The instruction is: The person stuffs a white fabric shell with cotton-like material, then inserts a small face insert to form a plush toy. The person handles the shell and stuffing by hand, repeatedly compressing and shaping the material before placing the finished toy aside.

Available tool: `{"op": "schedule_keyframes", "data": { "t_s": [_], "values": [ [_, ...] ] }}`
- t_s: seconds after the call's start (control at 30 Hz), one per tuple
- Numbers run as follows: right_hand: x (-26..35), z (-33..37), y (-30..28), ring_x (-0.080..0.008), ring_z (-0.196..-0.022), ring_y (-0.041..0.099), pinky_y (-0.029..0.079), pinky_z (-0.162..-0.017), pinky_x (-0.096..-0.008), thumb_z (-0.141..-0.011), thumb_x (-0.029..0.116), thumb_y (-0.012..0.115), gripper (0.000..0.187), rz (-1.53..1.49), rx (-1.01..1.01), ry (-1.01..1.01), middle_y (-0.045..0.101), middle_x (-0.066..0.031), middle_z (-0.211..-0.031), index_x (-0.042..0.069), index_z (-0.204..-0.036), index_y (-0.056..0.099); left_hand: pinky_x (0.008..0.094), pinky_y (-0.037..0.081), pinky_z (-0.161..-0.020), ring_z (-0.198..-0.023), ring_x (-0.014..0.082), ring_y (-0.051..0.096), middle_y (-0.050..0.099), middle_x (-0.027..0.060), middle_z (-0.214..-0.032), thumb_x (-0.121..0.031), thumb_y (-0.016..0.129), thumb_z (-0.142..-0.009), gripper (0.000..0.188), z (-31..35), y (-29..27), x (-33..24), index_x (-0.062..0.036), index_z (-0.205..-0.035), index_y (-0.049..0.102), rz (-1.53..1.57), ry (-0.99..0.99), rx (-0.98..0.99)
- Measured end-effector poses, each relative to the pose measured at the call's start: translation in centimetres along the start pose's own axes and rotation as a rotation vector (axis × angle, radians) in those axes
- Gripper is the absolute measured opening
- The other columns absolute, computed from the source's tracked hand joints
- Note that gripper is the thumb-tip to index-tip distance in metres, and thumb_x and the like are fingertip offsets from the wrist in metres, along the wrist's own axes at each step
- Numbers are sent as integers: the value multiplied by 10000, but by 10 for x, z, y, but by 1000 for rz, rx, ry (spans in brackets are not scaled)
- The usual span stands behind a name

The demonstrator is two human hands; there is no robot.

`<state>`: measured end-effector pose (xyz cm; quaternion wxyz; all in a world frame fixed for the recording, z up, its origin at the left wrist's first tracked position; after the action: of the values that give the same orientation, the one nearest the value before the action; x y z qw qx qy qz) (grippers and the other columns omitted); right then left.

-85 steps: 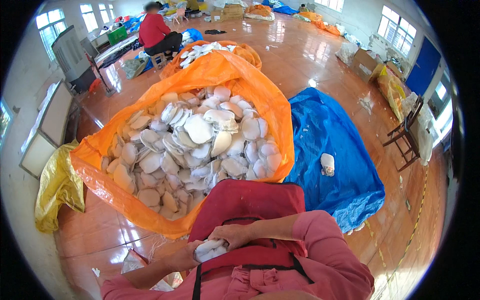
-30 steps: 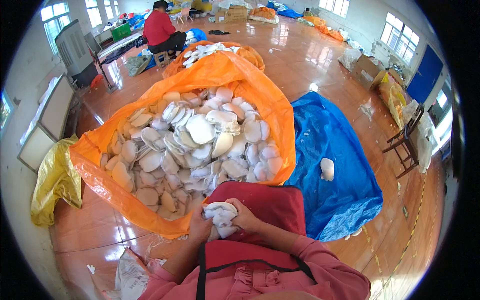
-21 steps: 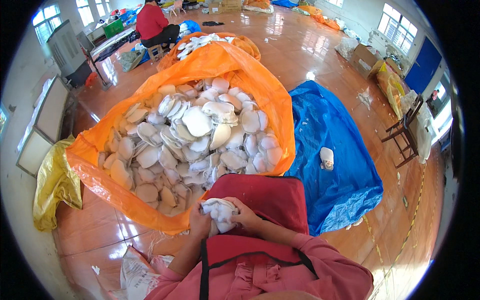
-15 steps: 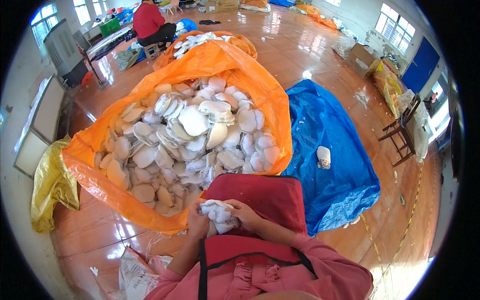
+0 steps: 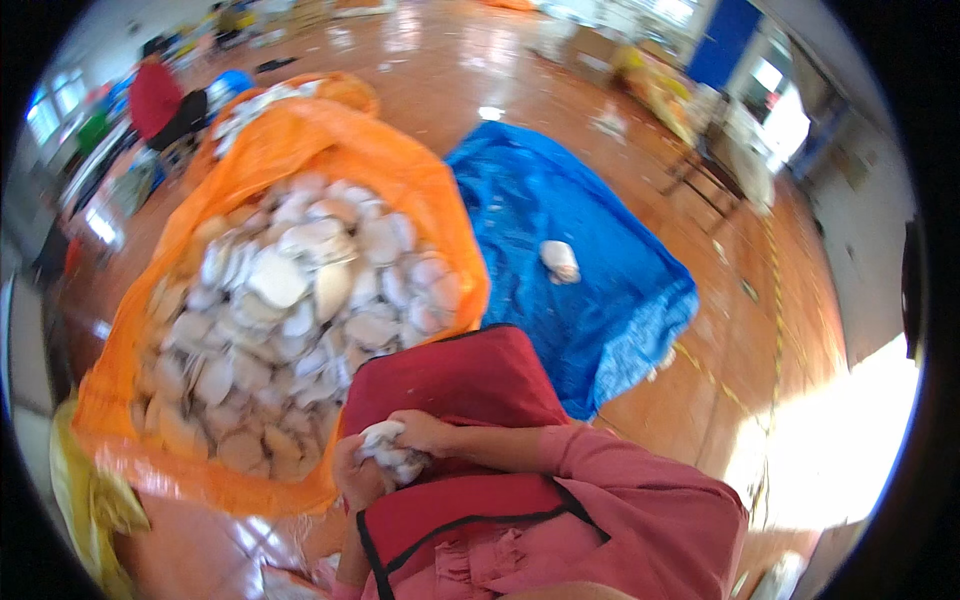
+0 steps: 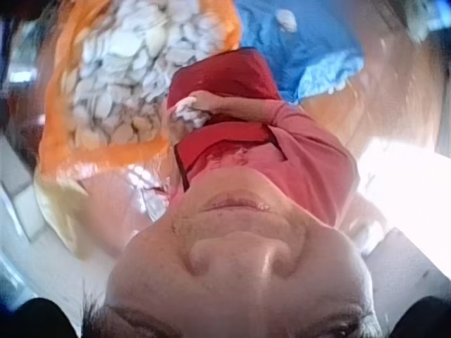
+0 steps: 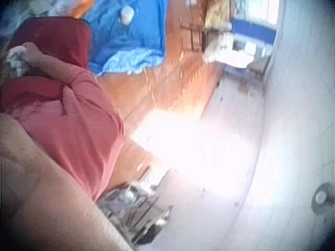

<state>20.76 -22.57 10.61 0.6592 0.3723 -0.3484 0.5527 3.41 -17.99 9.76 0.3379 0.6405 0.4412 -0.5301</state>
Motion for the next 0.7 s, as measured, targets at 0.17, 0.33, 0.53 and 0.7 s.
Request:
{"op": "schedule_keyframes", "data": {
  "t_s": [0.17, 0.33, 0.53, 0.7],
  "values": [
    [-9, 6, 9, -196, -891, 630, 505, -773, -347, -748, 48, 679, 272, 76, -184, -94, 676, -103, -958, 26, -1015, 628, 346, 495, -768, -862, 268, 611, 607, 132, -909, 36, 562, -771, 283, -9, -3, -28, -14, -1047, 600, -306, 297, 193],
    [-8, 10, 15, -232, -887, 645, 499, -768, -362, -729, 54, 694, 268, 121, -271, -234, 675, -146, -950, 25, -978, 600, 340, 487, -742, -832, 257, 604, 614, 136, -906, -126, 659, -866, 268, -14, -19, -38, 2, -1098, 620, -358, 363, 327],
    [-17, 1, 24, -315, -855, 617, 472, -736, -397, -733, 100, 698, 251, 249, -331, -421, 616, -159, -891, 45, -924, 546, 248, 483, -706, -788, 129, 597, 634, 49, -907, -193, 625, -945, 202, -20, -28, -29, -3, -1010, 622, -75, -332, 229],
    [2, 20, 23, -350, -844, 585, 454, -722, -412, -736, 145, 707, 255, 336, -331, -512, 581, -140, -879, 53, -892, 527, 257, 486, -660, -733, 102, 575, 630, 44, -854, -262, 575, -963, 262, -30, -46, -15, -19, -1050, 620, 257, -736, 281]
  ]
}}
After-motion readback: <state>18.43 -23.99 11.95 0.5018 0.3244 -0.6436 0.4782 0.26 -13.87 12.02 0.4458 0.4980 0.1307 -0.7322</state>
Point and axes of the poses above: each hand's wrist, its own z-axis away from the middle knuckle, its own y-axis out of the palm, x = y × z, the point moved 2 cm from there along -z, towards the middle knuckle
